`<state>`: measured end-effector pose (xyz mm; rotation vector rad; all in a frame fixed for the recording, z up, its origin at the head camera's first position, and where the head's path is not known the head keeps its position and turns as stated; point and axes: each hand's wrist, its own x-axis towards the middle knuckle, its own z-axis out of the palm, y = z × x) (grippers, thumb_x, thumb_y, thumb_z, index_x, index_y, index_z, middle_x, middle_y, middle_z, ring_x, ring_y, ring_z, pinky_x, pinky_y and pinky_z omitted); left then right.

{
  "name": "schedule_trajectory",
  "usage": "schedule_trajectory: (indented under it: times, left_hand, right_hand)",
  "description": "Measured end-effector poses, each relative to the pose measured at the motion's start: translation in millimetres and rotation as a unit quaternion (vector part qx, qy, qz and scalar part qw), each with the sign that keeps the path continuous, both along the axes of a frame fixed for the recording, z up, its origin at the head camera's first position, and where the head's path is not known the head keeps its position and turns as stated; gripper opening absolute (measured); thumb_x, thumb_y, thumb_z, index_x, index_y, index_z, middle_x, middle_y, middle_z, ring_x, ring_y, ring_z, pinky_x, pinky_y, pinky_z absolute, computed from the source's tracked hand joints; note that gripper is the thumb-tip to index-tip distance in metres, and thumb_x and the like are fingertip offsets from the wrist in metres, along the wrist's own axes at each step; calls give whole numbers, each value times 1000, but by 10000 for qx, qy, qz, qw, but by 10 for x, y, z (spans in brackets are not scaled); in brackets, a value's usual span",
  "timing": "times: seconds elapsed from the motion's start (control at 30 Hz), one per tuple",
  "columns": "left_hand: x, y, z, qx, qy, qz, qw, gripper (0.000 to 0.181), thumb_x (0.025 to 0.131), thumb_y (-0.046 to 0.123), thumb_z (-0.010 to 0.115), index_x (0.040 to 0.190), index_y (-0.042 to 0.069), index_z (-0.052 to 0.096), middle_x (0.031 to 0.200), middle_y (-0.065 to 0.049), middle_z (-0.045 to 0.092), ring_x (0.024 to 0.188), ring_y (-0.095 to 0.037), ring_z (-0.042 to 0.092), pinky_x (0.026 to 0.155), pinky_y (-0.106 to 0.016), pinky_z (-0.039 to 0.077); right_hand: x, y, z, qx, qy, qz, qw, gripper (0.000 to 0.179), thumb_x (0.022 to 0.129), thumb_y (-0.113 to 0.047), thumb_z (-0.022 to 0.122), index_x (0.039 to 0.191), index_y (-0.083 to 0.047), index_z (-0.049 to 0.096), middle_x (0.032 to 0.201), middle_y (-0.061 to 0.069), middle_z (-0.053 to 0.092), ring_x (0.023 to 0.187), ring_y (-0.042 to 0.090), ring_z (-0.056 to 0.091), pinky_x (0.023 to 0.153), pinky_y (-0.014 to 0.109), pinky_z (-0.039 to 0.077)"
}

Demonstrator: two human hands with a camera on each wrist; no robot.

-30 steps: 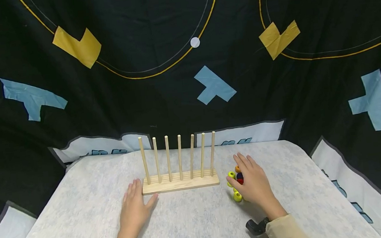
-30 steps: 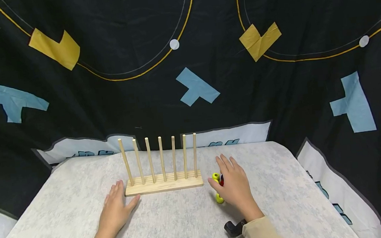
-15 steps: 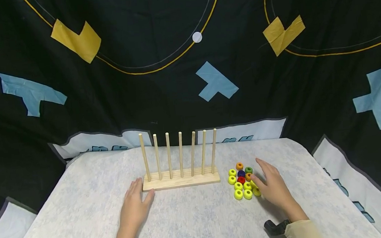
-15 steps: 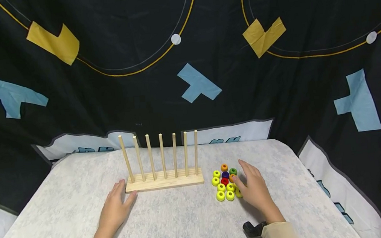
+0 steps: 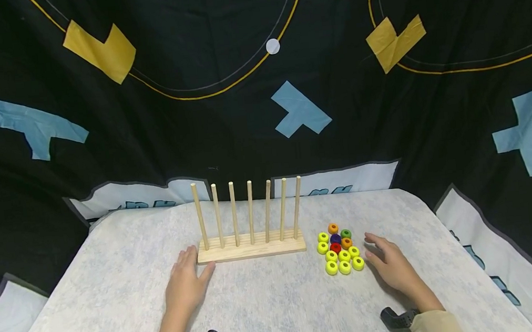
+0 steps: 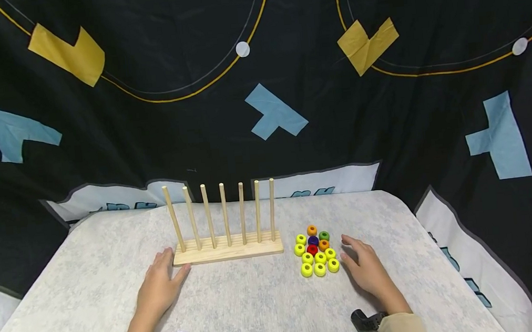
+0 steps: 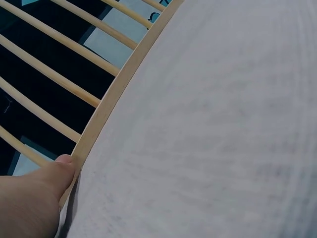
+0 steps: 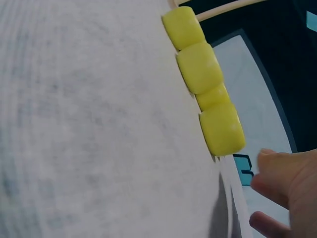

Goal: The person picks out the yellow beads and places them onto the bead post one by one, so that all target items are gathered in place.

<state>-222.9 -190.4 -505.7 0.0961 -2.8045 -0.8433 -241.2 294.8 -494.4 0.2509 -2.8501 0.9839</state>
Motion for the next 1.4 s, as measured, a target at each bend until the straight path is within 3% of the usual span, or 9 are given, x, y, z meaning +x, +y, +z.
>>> schedule_trajectory:
  times: [0.27, 0.57, 1.17, 1.4]
  left_hand:
    - [-12, -16, 13, -22, -60, 6, 10000, 74, 99, 38, 60, 150, -7, 32, 155, -30, 33, 148, -47, 24, 123, -58, 16]
    - [-39, -19, 22, -75, -165, -40, 9998, 69, 99, 36, 60, 150, -4, 36, 154, -29, 35, 147, -48, 24, 122, -60, 18]
    - [-26, 33, -24, -212, 113, 214, 9995, 65, 99, 36, 59, 149, -1, 40, 154, -27, 39, 147, -46, 28, 121, -59, 22]
    - [-23, 37, -38, -262, -31, 218, 9994, 65, 101, 37, 56, 150, -2, 37, 156, -25, 36, 149, -44, 26, 122, -58, 21]
  right_hand:
    - [-4, 0, -61, 19, -192, -63, 9998, 49, 101, -22, 59, 146, -8, 48, 147, 15, 52, 140, 40, 41, 115, 64, 30]
    - [3, -16, -97, 252, -78, -73, 9996, 40, 99, -21, 63, 136, -8, 60, 136, 12, 63, 132, 37, 50, 111, 61, 38]
    - [-28, -32, -173, 207, 309, -79, 9993, 34, 95, -23, 68, 128, -12, 67, 125, 9, 69, 124, 32, 56, 106, 58, 44]
    - [-36, -37, -175, 196, 221, -143, 9995, 34, 96, -24, 68, 127, -11, 67, 126, 8, 69, 125, 32, 55, 106, 58, 44]
